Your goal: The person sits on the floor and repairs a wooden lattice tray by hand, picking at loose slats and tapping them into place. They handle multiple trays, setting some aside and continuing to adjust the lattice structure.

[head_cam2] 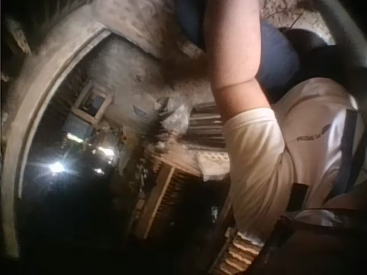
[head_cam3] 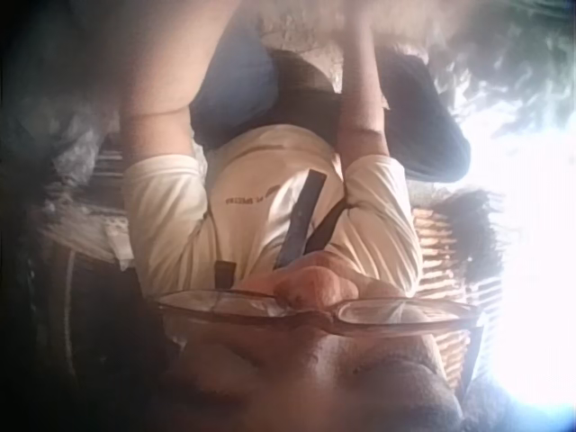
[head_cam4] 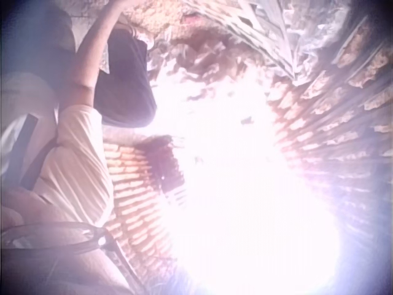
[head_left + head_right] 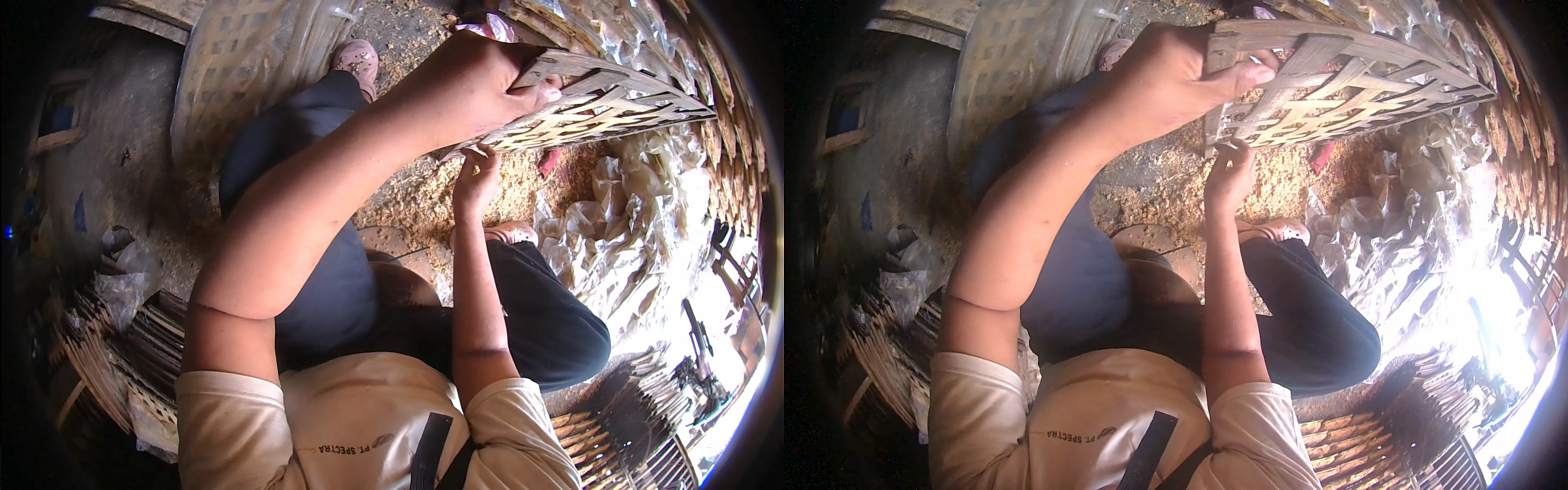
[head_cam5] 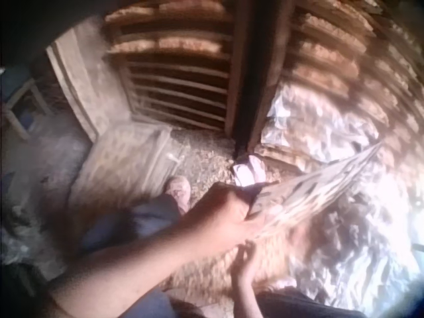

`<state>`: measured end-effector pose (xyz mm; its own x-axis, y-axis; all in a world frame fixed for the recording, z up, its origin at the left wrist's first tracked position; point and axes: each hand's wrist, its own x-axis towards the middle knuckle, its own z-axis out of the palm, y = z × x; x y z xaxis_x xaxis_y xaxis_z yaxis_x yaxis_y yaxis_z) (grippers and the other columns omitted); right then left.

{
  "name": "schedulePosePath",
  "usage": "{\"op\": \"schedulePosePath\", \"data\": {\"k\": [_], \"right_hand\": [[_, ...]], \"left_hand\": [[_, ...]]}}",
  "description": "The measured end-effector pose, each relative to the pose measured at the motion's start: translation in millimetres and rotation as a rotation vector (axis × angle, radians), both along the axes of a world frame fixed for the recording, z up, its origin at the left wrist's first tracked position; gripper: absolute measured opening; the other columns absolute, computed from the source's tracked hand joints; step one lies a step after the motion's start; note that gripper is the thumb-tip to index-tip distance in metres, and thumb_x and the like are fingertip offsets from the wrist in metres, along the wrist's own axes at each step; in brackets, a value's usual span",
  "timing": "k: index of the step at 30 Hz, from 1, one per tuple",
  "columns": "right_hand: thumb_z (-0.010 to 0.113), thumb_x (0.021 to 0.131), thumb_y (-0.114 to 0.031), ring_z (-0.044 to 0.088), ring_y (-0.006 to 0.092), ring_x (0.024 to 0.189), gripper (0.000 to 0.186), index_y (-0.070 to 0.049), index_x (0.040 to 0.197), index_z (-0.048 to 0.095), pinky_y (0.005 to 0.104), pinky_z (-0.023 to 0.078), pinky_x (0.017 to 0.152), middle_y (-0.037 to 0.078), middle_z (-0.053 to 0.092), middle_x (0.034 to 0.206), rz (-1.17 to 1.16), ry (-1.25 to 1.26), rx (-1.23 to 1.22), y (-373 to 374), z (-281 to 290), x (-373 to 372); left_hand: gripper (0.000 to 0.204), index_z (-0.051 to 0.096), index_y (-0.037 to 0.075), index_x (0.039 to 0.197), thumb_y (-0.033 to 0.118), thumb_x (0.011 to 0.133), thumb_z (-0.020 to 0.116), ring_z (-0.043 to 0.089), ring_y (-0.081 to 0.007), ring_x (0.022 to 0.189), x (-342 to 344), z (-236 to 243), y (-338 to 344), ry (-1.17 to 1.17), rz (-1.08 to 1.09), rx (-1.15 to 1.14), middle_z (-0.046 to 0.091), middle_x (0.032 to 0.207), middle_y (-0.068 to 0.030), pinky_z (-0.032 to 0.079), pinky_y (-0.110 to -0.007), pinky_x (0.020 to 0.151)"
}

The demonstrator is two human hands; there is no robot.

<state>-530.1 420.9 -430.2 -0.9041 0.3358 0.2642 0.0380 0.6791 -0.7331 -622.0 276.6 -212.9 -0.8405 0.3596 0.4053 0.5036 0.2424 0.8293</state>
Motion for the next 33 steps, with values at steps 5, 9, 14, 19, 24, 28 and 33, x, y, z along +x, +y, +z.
{"op": "schedulePosePath", "data": {"k": [5, 9, 14, 19, 24, 28, 33], "right_hand": [[0.06, 0.091, -0.001, 0.065, 0.0268, 0.089, 0.016, -0.004, 0.106, 0.057, 0.0374, 0.049, 0.082, 0.009, 0.068, 0.092, -0.032, 0.146, -0.3, -23.9, 41.2, -1.3], [0.059, 0.092, -0.005, 0.065, 0.0306, 0.092, 0.014, -0.001, 0.105, 0.059, 0.0398, 0.049, 0.082, 0.014, 0.065, 0.104, -0.095, 0.026, -0.231, -16.2, 9.6, -2.1], [0.057, 0.093, -0.006, 0.065, 0.0283, 0.094, 0.02, -0.002, 0.113, 0.056, 0.0387, 0.048, 0.087, 0.011, 0.071, 0.093, -0.012, -0.043, -0.123, -5.5, -5.0, 5.5], [0.057, 0.094, -0.005, 0.066, 0.0251, 0.09, 0.02, -0.005, 0.114, 0.054, 0.0359, 0.048, 0.085, 0.01, 0.071, 0.093, -0.079, 0.005, -0.241, -20.9, 15.2, -0.7], [0.058, 0.094, -0.006, 0.067, 0.0264, 0.091, 0.012, -0.003, 0.105, 0.053, 0.0373, 0.048, 0.088, 0.011, 0.07, 0.092, -0.067, -0.063, -0.256, -12.1, -7.9, 5.3], [0.057, 0.093, 0.0, 0.065, 0.0197, 0.086, 0.011, -0.001, 0.102, 0.051, 0.0341, 0.049, 0.081, 0.01, 0.066, 0.091, -0.058, 0.193, -0.436, -27.8, 21.9, -2.5], [0.058, 0.093, -0.004, 0.066, 0.0254, 0.095, 0.024, -0.003, 0.116, 0.051, 0.0355, 0.049, 0.086, 0.013, 0.071, 0.099, -0.153, -0.062, -0.287, -22.6, -4.9, 2.7]], "left_hand": [[0.029, 0.067, 0.001, 0.088, 0.03, 0.087, 0.068, 0.064, -0.0321, 0.06, -0.8, -4.7, 0.0, 0.175, 0.116, -0.035, 0.063, 0.067, -0.0177, 0.052, -0.039, 0.06], [0.021, 0.071, 0.005, 0.105, 0.02, 0.09, 0.069, 0.071, -0.0146, 0.083, 1.2, 2.0, -5.2, 0.017, 0.024, -0.039, 0.074, 0.093, -0.0081, 0.054, -0.029, 0.072], [0.023, 0.069, 0.004, 0.099, 0.025, 0.09, 0.068, 0.068, -0.0212, 0.075, 0.2, -0.2, -2.7, 0.069, 0.047, -0.057, 0.07, 0.083, -0.0114, 0.053, -0.033, 0.068], [0.031, 0.066, 0.002, 0.083, 0.032, 0.088, 0.067, 0.064, -0.0334, 0.06, -2.0, -6.9, -5.0, 0.161, 0.087, 0.028, 0.062, 0.064, -0.0176, 0.051, -0.039, 0.06], [0.022, 0.07, 0.004, 0.106, 0.02, 0.09, 0.069, 0.07, -0.0143, 0.083, -1.1, 2.2, -6.2, 0.013, 0.004, -0.027, 0.074, 0.095, -0.0079, 0.054, -0.029, 0.072], [0.028, 0.066, 0.002, 0.085, 0.03, 0.088, 0.067, 0.064, -0.032, 0.06, -4.8, -2.9, -7.0, 0.186, 0.104, 0.023, 0.063, 0.066, -0.0168, 0.051, -0.04, 0.06], [0.022, 0.07, 0.005, 0.106, 0.019, 0.089, 0.07, 0.07, -0.0147, 0.08, -4.0, -0.1, -9.7, 0.024, 0.007, 0.01, 0.074, 0.092, -0.0086, 0.054, -0.029, 0.071]]}}
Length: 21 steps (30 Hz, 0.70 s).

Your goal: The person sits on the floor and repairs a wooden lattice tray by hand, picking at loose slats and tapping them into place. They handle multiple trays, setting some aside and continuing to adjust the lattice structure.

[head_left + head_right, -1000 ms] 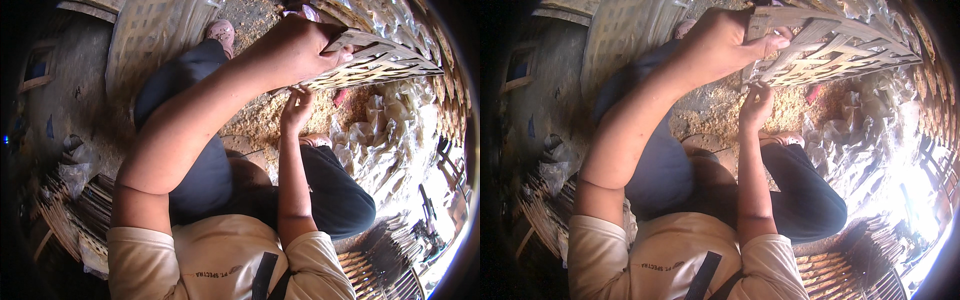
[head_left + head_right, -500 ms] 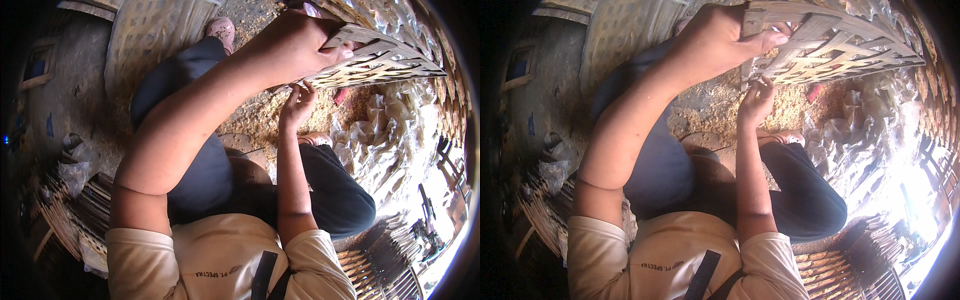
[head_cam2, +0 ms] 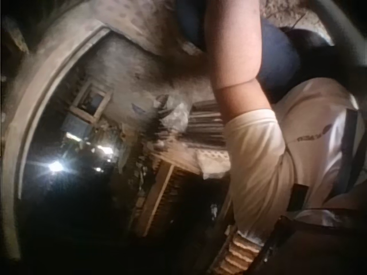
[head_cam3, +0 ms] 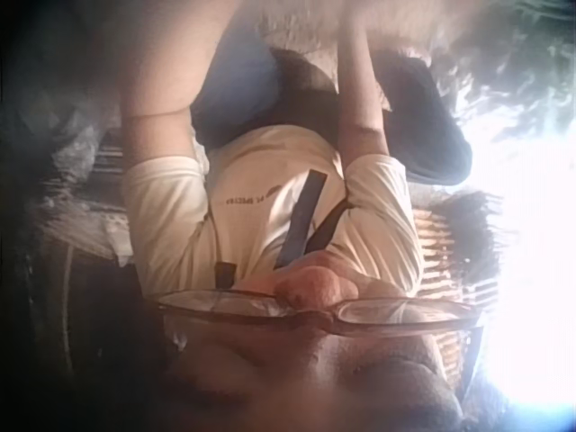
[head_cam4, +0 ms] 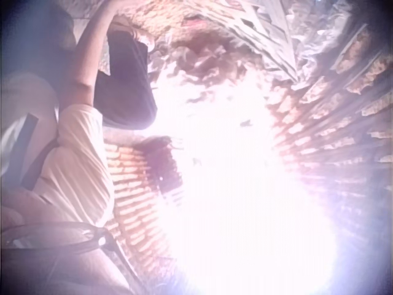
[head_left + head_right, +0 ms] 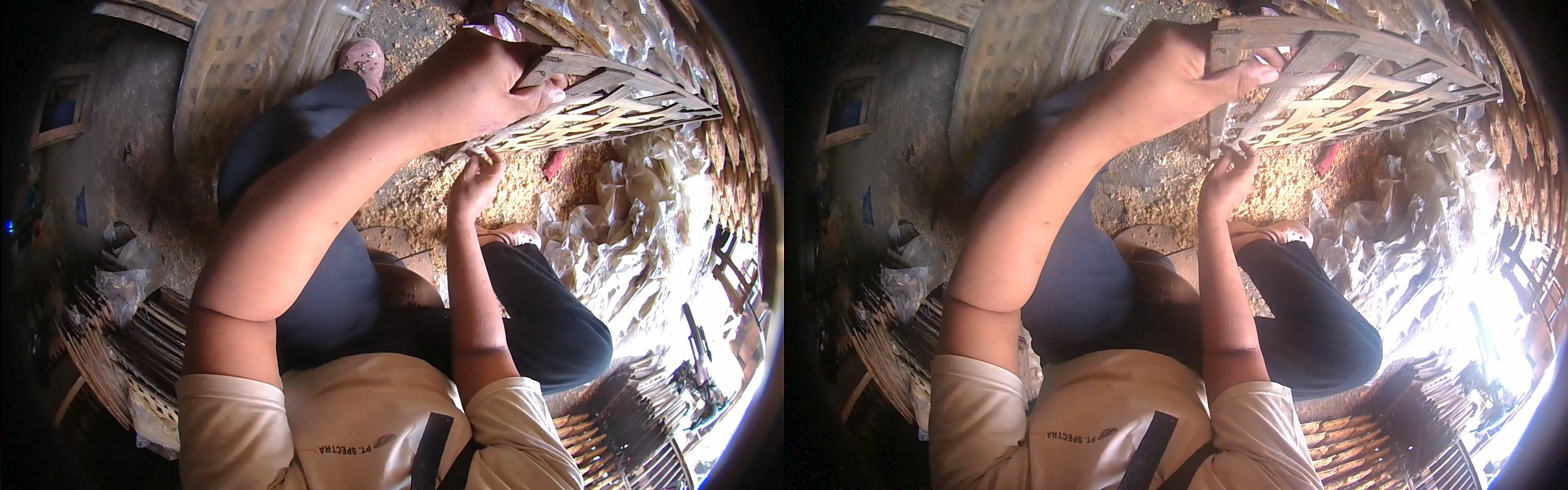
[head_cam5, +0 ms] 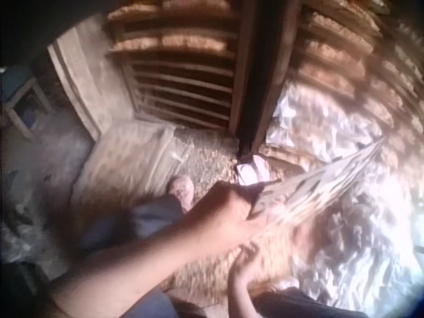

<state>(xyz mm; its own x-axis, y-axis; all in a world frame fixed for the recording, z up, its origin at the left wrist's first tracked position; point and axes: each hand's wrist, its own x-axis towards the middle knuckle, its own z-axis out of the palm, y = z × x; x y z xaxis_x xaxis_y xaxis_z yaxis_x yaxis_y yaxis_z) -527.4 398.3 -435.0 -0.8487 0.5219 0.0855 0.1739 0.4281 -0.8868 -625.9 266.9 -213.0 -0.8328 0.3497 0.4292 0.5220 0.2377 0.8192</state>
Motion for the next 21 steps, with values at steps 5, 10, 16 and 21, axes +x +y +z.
{"op": "schedulePosePath", "data": {"k": [5, 10, 16, 21], "right_hand": [[0.054, 0.096, -0.006, 0.065, 0.023, 0.099, 0.036, -0.002, 0.131, 0.043, 0.0347, 0.049, 0.087, 0.018, 0.07, 0.105, 0.04, 0.032, -0.234, -12.2, 44.3, -0.6], [0.047, 0.098, -0.005, 0.056, 0.0186, 0.105, 0.041, -0.002, 0.137, 0.035, 0.0321, 0.039, 0.098, 0.017, 0.064, 0.114, 0.027, 0.294, -0.529, -24.1, 81.8, -3.7], [0.047, 0.097, -0.006, 0.049, 0.027, 0.123, 0.059, -0.004, 0.15, 0.022, 0.0374, 0.034, 0.107, 0.026, 0.05, 0.136, 0.026, -0.021, -0.641, -19.8, 32.6, 9.2], [0.048, 0.095, -0.005, 0.05, 0.0269, 0.125, 0.057, -0.002, 0.148, 0.026, 0.0367, 0.033, 0.107, 0.026, 0.052, 0.134, 0.006, -0.074, -0.719, -24.7, 68.4, 2.6]], "left_hand": [[0.024, 0.07, 0.005, 0.107, 0.022, 0.089, 0.07, 0.071, -0.0169, 0.079, 4.2, -0.6, -1.9, 0.044, 0.041, -0.107, 0.074, 0.093, -0.0088, 0.054, -0.028, 0.071], [0.026, 0.07, 0.005, 0.109, 0.022, 0.089, 0.07, 0.071, -0.0164, 0.082, 3.5, 2.1, -7.5, 0.029, 0.05, -0.072, 0.074, 0.095, -0.009, 0.054, -0.029, 0.072], [0.025, 0.071, 0.005, 0.106, 0.023, 0.089, 0.07, 0.071, -0.0159, 0.081, 1.5, 6.1, -4.8, -0.067, 0.002, -0.18, 0.074, 0.092, -0.0098, 0.054, -0.028, 0.07], [0.024, 0.071, 0.005, 0.105, 0.023, 0.089, 0.07, 0.071, -0.0188, 0.081, 2.3, -3.0, -6.3, 0.065, 0.052, -0.053, 0.074, 0.093, -0.0101, 0.054, -0.03, 0.071]]}}
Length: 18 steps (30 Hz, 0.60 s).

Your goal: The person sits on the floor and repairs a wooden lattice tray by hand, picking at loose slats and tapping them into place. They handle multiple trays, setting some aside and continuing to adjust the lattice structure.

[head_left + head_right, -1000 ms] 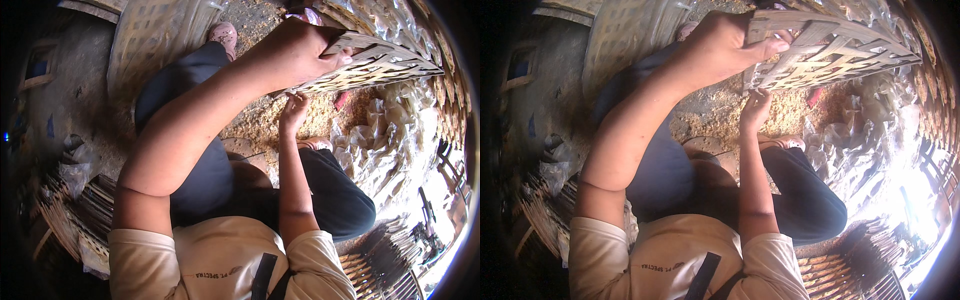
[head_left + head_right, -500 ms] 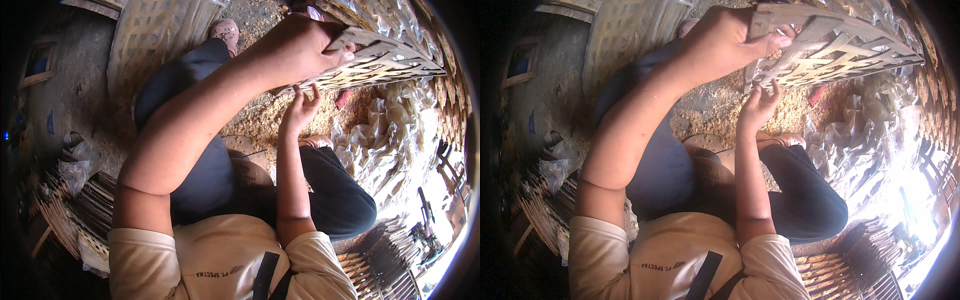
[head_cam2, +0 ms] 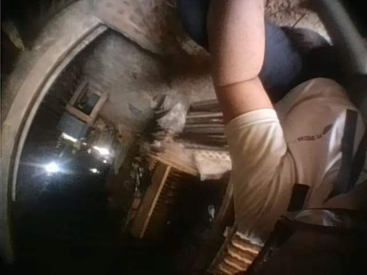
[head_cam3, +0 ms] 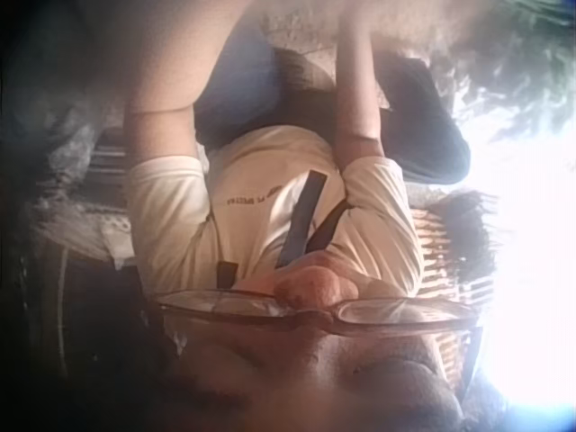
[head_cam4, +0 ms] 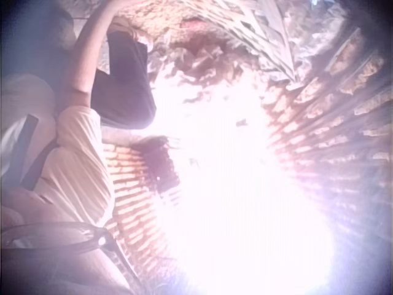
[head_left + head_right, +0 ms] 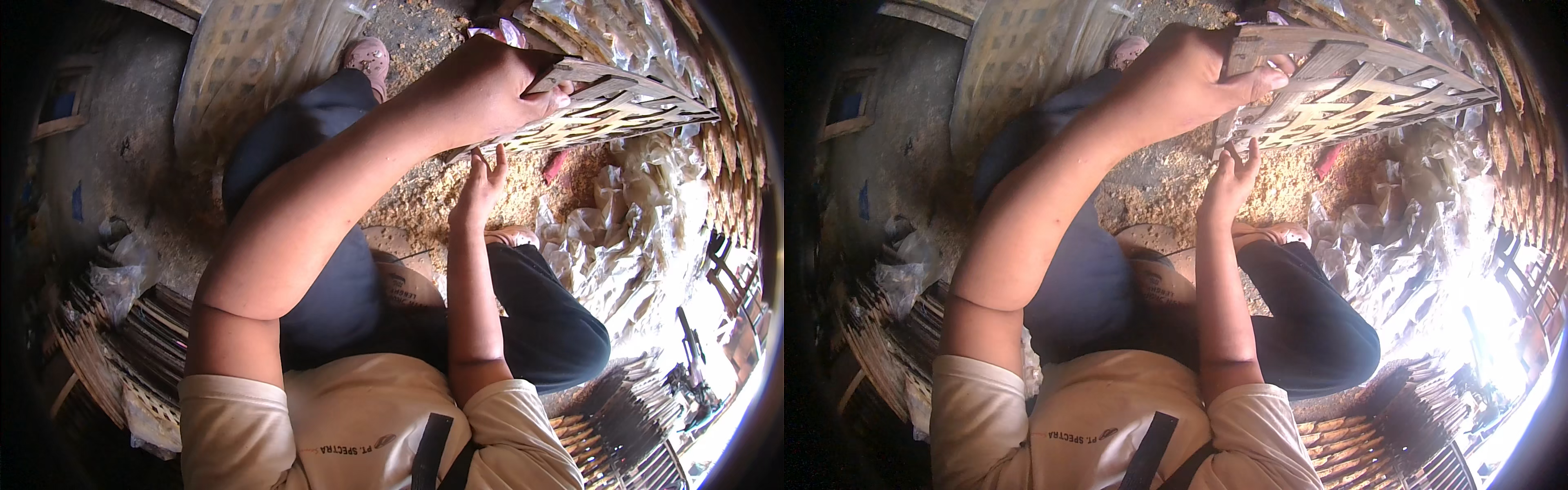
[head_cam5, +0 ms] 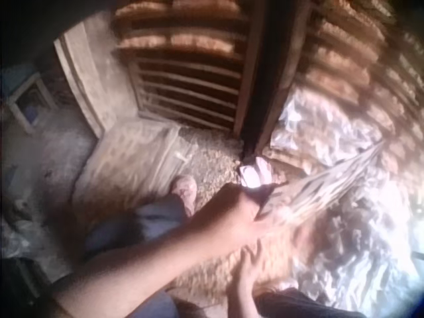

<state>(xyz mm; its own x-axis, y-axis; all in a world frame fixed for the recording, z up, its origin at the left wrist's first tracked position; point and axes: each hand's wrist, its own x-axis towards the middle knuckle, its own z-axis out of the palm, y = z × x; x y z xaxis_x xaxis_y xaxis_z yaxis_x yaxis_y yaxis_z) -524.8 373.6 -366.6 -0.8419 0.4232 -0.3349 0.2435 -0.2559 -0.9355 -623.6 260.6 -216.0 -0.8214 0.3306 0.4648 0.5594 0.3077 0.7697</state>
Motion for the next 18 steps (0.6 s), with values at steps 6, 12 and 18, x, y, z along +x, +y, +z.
{"op": "schedulePosePath", "data": {"k": [6, 12, 18], "right_hand": [[0.054, 0.091, -0.006, 0.056, 0.0232, 0.117, 0.059, 0.002, 0.145, 0.031, 0.0371, 0.037, 0.107, 0.021, 0.064, 0.115, -0.028, 0.026, -0.172, 11.2, 33.9, -10.1], [0.058, 0.091, -0.007, 0.054, 0.0148, 0.092, 0.036, -0.007, 0.126, 0.05, 0.0314, 0.043, 0.09, 0.006, 0.059, 0.104, -0.191, -0.038, -0.086, 13.2, 19.8, -10.4], [0.054, 0.093, 0.002, 0.062, 0.0139, 0.088, 0.012, -0.006, 0.101, 0.057, 0.0283, 0.053, 0.076, 0.009, 0.067, 0.114, 0.064, 0.308, 0.491, 26.3, -25.3, -10.2]], "left_hand": [[0.025, 0.071, 0.005, 0.107, 0.024, 0.089, 0.07, 0.072, -0.0196, 0.085, -1.8, -0.1, -5.1, -0.005, 0.037, -0.009, 0.074, 0.096, -0.01, 0.054, -0.031, 0.073], [0.025, 0.071, 0.007, 0.107, 0.025, 0.089, 0.07, 0.072, -0.0201, 0.084, -2.5, -3.8, -8.8, 0.023, 0.055, -0.018, 0.074, 0.095, -0.0103, 0.055, -0.031, 0.073], [0.026, 0.071, 0.008, 0.107, 0.027, 0.09, 0.07, 0.072, -0.0198, 0.08, -4.5, 2.6, -7.9, -0.07, 0.015, -0.06, 0.074, 0.094, -0.0098, 0.054, -0.031, 0.071]]}}
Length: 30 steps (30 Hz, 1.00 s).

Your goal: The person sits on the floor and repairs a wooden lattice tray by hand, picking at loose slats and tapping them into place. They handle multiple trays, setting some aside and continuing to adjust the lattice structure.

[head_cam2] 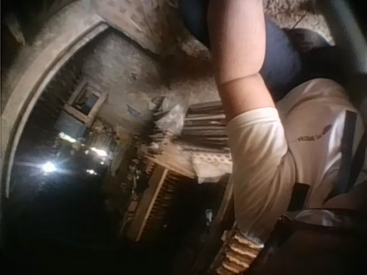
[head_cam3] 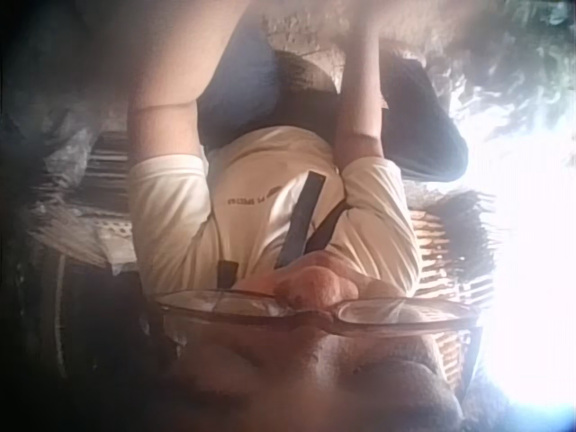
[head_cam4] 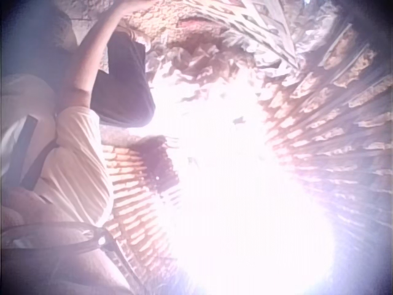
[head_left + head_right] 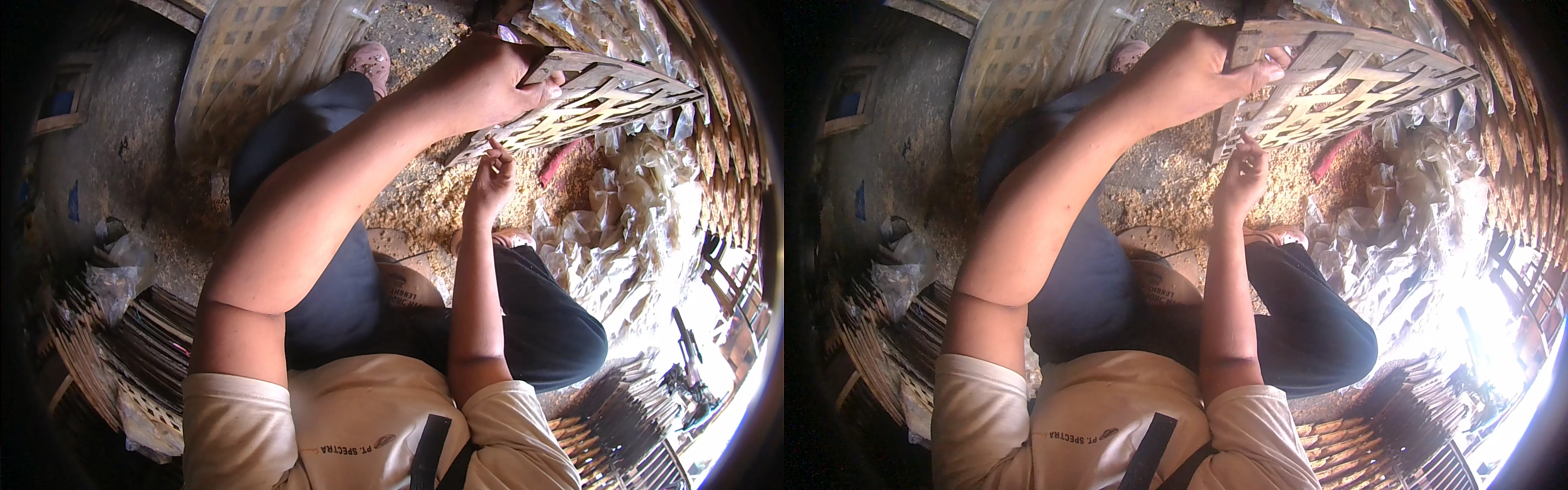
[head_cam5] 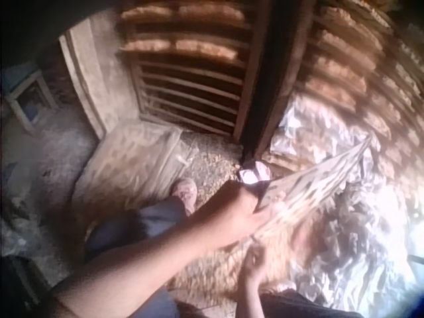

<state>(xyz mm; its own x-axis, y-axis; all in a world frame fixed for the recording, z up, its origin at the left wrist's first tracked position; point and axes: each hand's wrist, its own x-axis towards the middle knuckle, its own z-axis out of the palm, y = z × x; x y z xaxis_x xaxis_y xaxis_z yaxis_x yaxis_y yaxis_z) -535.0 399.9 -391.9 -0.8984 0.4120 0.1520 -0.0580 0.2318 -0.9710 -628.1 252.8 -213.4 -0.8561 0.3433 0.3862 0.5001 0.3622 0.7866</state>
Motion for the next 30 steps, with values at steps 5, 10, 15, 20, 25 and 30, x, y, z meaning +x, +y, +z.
{"op": "schedulePosePath", "data": {"k": [5, 10, 15, 20, 25, 30], "right_hand": [[0.059, 0.09, 0.001, 0.067, 0.0163, 0.089, 0.01, -0.007, 0.091, 0.054, 0.0301, 0.055, 0.07, 0.009, 0.071, 0.111, 0.047, 0.002, 0.265, 15.1, -2.6, -5.6], [0.065, 0.085, 0.004, 0.068, 0.0191, 0.082, 0.022, -0.008, 0.103, 0.06, 0.0337, 0.053, 0.067, 0.01, 0.07, 0.095, 0.169, -0.138, 0.439, 12.6, 0.7, -7.1], [0.068, 0.085, -0.005, 0.069, 0.0245, 0.081, 0.023, -0.01, 0.107, 0.062, 0.0372, 0.053, 0.072, 0.009, 0.068, 0.099, 0.131, -0.03, 0.464, 33.5, -44.9, -20.7], [0.066, 0.086, -0.001, 0.068, 0.0205, 0.08, 0.016, -0.008, 0.1, 0.063, 0.0329, 0.054, 0.071, 0.009, 0.07, 0.094, 0.162, -0.144, 0.306, 26.6, -24.9, -20.1], [0.062, 0.087, 0.008, 0.063, 0.0124, 0.079, 0.019, -0.007, 0.098, 0.06, 0.0253, 0.053, 0.066, 0.006, 0.066, 0.093, 0.129, 0.013, -0.25, 16.9, -37.1, -18.2], [0.061, 0.087, 0.012, 0.06, 0.0098, 0.079, 0.023, -0.007, 0.099, 0.055, 0.0223, 0.052, 0.066, 0.004, 0.063, 0.093, 0.104, 0.041, -0.385, 0.6, -20.7, -14.6]], "left_hand": [[0.026, 0.071, 0.009, 0.108, 0.028, 0.09, 0.07, 0.071, -0.0189, 0.079, 0.3, -7.1, -3.9, 0.072, 0.02, 0.017, 0.074, 0.093, -0.0095, 0.054, -0.031, 0.07], [0.023, 0.07, 0.009, 0.108, 0.023, 0.09, 0.069, 0.071, -0.0161, 0.081, 2.8, -3.8, -6.4, 0.0, -0.009, 0.008, 0.074, 0.094, -0.0096, 0.054, -0.03, 0.071], [0.022, 0.07, 0.007, 0.107, 0.018, 0.089, 0.07, 0.071, -0.0151, 0.084, -0.3, -2.1, -2.9, -0.004, -0.072, 0.074, 0.074, 0.095, -0.0088, 0.054, -0.029, 0.075], [0.021, 0.07, 0.007, 0.106, 0.018, 0.089, 0.07, 0.071, -0.0151, 0.084, 1.1, -6.2, -9.2, 0.026, -0.072, 0.099, 0.074, 0.095, -0.0084, 0.055, -0.029, 0.076], [0.02, 0.071, 0.008, 0.105, 0.018, 0.089, 0.07, 0.071, -0.0146, 0.082, 1.2, -3.0, -8.5, 0.037, -0.074, 0.081, 0.074, 0.094, -0.0087, 0.055, -0.029, 0.075], [0.02, 0.071, 0.008, 0.106, 0.018, 0.089, 0.07, 0.071, -0.0138, 0.081, 0.7, -4.9, -8.4, 0.034, -0.064, 0.061, 0.074, 0.093, -0.0086, 0.055, -0.028, 0.074]]}}
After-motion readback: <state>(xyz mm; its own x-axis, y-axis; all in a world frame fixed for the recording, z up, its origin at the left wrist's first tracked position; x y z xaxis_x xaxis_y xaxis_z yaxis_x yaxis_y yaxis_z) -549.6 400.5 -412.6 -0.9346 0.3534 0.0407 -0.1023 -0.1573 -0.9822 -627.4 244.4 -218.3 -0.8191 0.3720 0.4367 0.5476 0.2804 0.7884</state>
